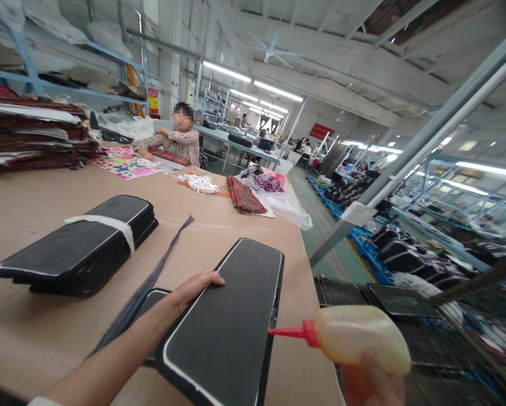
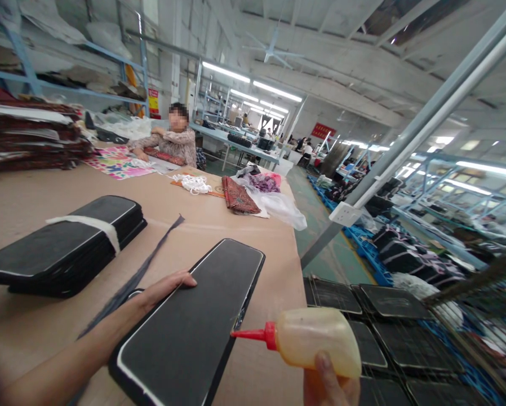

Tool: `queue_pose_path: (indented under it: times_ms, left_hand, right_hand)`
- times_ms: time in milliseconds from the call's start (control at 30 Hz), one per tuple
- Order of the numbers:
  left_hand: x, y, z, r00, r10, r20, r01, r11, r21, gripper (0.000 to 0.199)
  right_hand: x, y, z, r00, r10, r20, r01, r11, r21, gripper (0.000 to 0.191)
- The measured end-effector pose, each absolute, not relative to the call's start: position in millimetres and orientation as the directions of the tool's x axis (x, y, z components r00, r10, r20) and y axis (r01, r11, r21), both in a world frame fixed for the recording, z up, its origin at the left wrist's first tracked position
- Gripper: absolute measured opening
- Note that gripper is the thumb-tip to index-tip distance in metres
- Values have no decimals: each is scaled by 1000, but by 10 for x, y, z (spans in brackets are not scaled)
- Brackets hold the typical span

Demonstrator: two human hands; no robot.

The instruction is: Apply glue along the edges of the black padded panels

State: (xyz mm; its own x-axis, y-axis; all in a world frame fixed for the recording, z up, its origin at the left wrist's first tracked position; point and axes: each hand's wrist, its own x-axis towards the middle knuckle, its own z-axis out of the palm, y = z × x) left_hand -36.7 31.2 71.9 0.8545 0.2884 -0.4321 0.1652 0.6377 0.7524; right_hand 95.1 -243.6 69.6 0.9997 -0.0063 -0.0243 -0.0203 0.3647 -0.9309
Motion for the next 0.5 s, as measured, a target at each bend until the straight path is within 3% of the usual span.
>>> queue_pose_path:
  times_ms: [233,500]
  left_hand:
    - [-339,349,640,845,297,-444,190,610,769,29]
    - [-318,357,673,827,276,-489,226,633,740,30]
  right_hand:
    - [987,-2469,659,1000,22,1,-7,367,-930,80]
    - [876,-2437,795,999,-25,-34,-23,332,-943,78]
